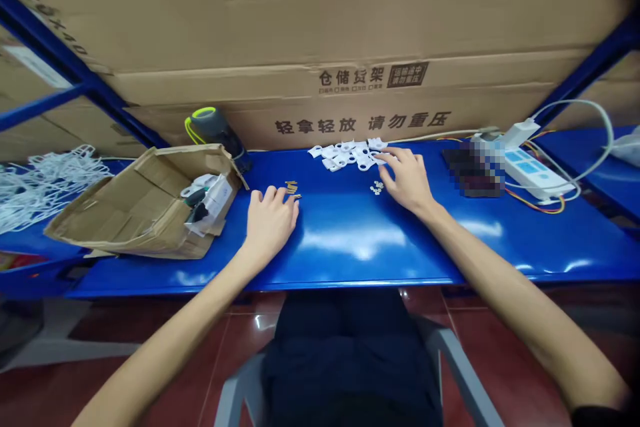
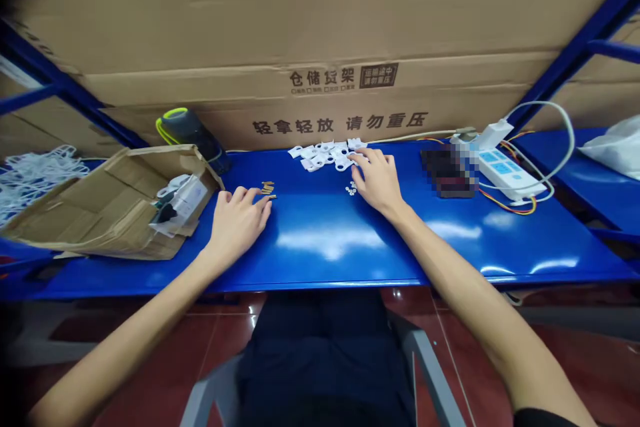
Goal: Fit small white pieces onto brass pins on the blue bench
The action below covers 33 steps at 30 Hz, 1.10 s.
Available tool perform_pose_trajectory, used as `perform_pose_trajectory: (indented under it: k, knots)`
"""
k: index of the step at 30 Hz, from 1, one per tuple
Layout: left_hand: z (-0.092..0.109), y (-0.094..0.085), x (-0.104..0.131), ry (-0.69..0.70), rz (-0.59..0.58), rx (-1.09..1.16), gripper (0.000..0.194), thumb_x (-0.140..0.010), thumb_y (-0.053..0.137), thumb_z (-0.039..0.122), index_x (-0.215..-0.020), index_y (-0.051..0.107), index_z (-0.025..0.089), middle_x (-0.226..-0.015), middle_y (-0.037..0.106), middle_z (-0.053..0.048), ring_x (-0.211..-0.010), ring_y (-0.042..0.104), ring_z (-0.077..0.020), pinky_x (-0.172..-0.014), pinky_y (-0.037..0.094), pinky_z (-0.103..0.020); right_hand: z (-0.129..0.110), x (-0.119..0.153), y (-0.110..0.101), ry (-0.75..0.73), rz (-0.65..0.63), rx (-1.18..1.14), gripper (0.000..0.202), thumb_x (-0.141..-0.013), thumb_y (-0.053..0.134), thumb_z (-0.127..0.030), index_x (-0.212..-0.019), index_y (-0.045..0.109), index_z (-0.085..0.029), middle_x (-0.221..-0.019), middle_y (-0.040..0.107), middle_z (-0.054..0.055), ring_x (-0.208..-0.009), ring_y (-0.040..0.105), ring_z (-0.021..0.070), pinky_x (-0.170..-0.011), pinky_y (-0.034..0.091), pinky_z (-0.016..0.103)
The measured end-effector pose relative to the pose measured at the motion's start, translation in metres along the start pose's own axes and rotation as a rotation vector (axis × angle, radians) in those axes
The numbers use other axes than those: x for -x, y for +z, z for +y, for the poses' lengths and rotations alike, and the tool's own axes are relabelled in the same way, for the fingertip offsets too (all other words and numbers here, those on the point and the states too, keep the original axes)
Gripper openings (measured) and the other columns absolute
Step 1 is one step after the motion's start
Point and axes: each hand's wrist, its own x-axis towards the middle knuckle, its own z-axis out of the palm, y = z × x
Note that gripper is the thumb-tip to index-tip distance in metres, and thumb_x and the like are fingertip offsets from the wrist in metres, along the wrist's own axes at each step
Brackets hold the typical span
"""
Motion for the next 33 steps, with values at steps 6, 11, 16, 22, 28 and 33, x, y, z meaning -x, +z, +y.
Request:
perform_pose_trajectory:
  k: [6, 11, 16, 22, 28, 33]
  knots:
    - [0.02, -0.003, 0.009, 0.026, -0.056, -0.06, 0.051, -0.113, 0.032, 0.028, -0.141, 0.068, 0.005, -0.157, 0.058, -0.025, -0.124, 0.06, -0.0398, -0.099, 0.043, -0.057, -0.005, -0.001, -0.009, 0.008, -0.162, -0.01, 0.034, -0.106, 0.05, -0.032, -0.111, 0.082, -0.023, -0.128, 0.08, 0.009, -0.118, 0.065, 0.0321, -0.089, 0.043, 0.045]
    - [0.049, -0.002, 0.015, 0.126, -0.065, -0.1, 0.05, -0.113, 0.032, 0.023, -0.145, 0.065, 0.004, -0.164, 0.052, -0.021, -0.126, 0.059, -0.0373, -0.101, 0.044, -0.055, -0.005, 0.004, -0.011, -0.042, -0.271, 0.078, 0.028, -0.104, 0.06, -0.036, -0.109, 0.086, -0.026, -0.132, 0.078, 0.008, -0.122, 0.062, 0.0329, -0.087, 0.041, 0.044]
    - [0.065, 0.0, -0.021, 0.251, -0.024, -0.03, 0.041, -0.111, 0.039, 0.02, -0.121, 0.078, 0.011, -0.137, 0.072, -0.019, -0.115, 0.061, -0.0347, -0.091, 0.044, -0.05, -0.007, 0.003, -0.01, -0.007, -0.329, 0.121, 0.027, -0.104, 0.061, -0.035, -0.108, 0.086, -0.026, -0.132, 0.079, 0.008, -0.121, 0.061, 0.0333, -0.087, 0.041, 0.044]
    - [0.041, 0.016, -0.067, 0.294, -0.034, 0.188, 0.029, -0.11, 0.055, 0.031, -0.106, 0.082, 0.023, -0.116, 0.079, -0.009, -0.106, 0.061, -0.0305, -0.086, 0.04, -0.045, -0.014, 0.001, -0.008, 0.016, -0.365, 0.096, 0.025, -0.104, 0.062, -0.032, -0.104, 0.087, -0.025, -0.126, 0.081, 0.007, -0.114, 0.063, 0.0312, -0.085, 0.042, 0.043]
    - [0.034, 0.033, -0.062, 0.245, -0.003, 0.406, 0.024, -0.111, 0.056, 0.036, -0.108, 0.076, 0.023, -0.114, 0.078, -0.006, -0.102, 0.063, -0.0261, -0.087, 0.04, -0.043, -0.014, 0.002, -0.005, -0.006, -0.344, 0.06, 0.023, -0.105, 0.064, -0.035, -0.108, 0.085, -0.028, -0.123, 0.081, 0.006, -0.111, 0.064, 0.0299, -0.085, 0.043, 0.042]
    - [0.038, 0.032, -0.059, 0.255, 0.022, 0.428, 0.021, -0.112, 0.054, 0.033, -0.109, 0.071, 0.022, -0.113, 0.077, -0.005, -0.101, 0.063, -0.0256, -0.085, 0.039, -0.041, -0.015, 0.003, -0.003, -0.023, -0.322, 0.021, 0.021, -0.103, 0.065, -0.034, -0.097, 0.083, -0.027, -0.117, 0.082, 0.006, -0.109, 0.064, 0.0311, -0.084, 0.044, 0.044]
